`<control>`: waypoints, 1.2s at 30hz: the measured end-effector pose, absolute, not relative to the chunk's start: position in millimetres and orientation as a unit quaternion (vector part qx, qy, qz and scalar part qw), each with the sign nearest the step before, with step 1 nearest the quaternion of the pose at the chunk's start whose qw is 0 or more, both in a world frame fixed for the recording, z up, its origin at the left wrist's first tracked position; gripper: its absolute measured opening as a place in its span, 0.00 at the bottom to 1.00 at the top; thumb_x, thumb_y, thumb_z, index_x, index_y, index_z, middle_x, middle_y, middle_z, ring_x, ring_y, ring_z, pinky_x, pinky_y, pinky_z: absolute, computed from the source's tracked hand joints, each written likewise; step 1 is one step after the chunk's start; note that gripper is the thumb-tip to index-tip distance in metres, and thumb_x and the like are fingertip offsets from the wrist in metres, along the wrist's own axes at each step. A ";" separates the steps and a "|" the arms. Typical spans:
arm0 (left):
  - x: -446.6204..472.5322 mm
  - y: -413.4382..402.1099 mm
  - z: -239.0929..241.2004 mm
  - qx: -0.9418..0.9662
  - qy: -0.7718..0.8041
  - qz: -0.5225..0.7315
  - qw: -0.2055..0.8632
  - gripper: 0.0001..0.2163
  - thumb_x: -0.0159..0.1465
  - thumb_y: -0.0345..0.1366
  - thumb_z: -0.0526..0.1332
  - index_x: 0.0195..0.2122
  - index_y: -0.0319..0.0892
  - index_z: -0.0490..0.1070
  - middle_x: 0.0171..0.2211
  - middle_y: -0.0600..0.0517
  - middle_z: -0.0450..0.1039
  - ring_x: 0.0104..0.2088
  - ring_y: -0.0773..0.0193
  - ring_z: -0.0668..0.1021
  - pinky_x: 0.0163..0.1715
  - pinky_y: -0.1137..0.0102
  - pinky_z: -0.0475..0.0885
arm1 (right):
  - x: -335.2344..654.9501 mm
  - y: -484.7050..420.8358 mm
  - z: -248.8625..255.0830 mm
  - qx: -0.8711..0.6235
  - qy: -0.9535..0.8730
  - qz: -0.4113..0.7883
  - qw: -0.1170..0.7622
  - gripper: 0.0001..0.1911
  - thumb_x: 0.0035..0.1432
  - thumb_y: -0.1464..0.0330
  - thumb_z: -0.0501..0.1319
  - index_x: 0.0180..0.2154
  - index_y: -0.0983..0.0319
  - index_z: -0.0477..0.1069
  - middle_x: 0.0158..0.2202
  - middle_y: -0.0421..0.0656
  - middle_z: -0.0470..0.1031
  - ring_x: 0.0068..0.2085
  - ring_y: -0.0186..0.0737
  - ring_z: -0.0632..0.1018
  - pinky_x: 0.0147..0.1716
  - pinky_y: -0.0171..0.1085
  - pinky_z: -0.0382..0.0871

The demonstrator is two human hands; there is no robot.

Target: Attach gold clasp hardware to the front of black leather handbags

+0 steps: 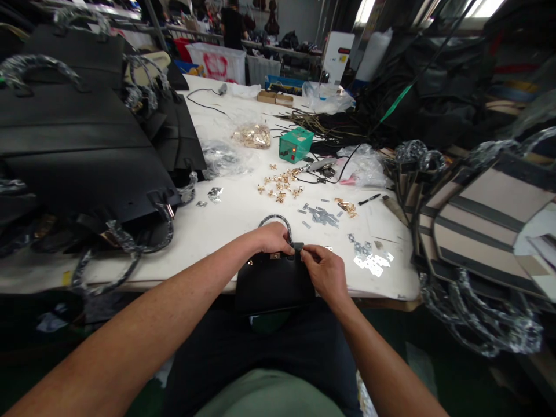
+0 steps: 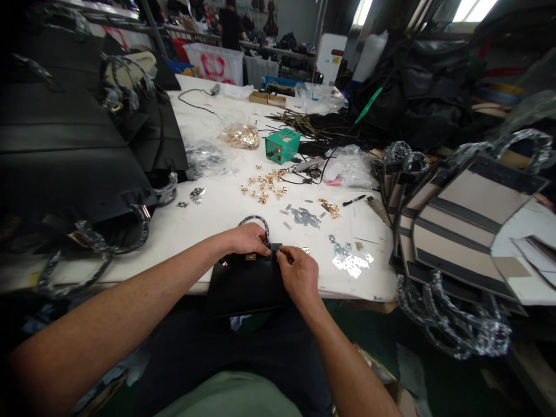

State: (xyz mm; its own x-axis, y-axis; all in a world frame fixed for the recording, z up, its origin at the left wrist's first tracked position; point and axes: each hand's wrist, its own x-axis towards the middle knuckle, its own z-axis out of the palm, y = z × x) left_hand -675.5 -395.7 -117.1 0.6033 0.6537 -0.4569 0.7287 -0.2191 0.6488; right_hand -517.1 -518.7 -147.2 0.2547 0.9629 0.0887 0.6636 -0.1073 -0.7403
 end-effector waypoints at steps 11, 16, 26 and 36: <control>-678.3 -403.7 -111.6 0.774 0.439 -0.014 0.456 0.09 0.47 0.40 0.66 0.20 0.41 0.69 0.17 0.58 0.64 0.20 0.68 0.68 0.21 0.72 0.58 | -518.2 -516.5 -142.5 -0.704 -0.596 0.224 0.315 0.11 0.59 0.62 0.60 0.40 0.57 0.78 0.33 0.41 0.79 0.34 0.41 0.78 0.36 0.37 0.68; -678.7 -404.8 -112.9 0.771 0.440 -0.004 0.461 0.09 0.47 0.40 0.66 0.22 0.42 0.68 0.17 0.58 0.65 0.21 0.67 0.69 0.21 0.72 0.59 | -508.5 -515.8 -128.3 -0.670 -0.591 0.321 0.314 0.12 0.54 0.64 0.62 0.42 0.56 0.77 0.29 0.37 0.78 0.32 0.39 0.78 0.34 0.36 0.68; -674.1 -410.6 -107.5 0.785 0.440 0.022 0.436 0.08 0.46 0.38 0.66 0.24 0.41 0.70 0.19 0.58 0.66 0.22 0.67 0.69 0.22 0.72 0.59 | -512.5 -515.2 -115.5 -0.681 -0.620 0.282 0.268 0.08 0.52 0.66 0.61 0.35 0.54 0.77 0.23 0.35 0.75 0.26 0.36 0.74 0.27 0.33 0.62; -671.4 -419.5 -96.7 0.804 0.441 0.037 0.398 0.07 0.45 0.36 0.66 0.22 0.42 0.68 0.17 0.58 0.63 0.21 0.67 0.67 0.21 0.71 0.55 | -505.5 -511.0 -109.3 -0.671 -0.607 0.334 0.264 0.07 0.50 0.65 0.61 0.33 0.56 0.76 0.20 0.35 0.71 0.22 0.34 0.70 0.23 0.32 0.58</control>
State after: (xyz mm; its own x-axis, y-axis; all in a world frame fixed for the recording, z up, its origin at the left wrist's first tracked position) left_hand -671.4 -419.5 -96.7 0.6091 0.7376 -0.2915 0.6785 -0.2943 0.6731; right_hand -505.5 -511.0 -109.3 0.0404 0.9909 -0.1284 0.6375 -0.1245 -0.7603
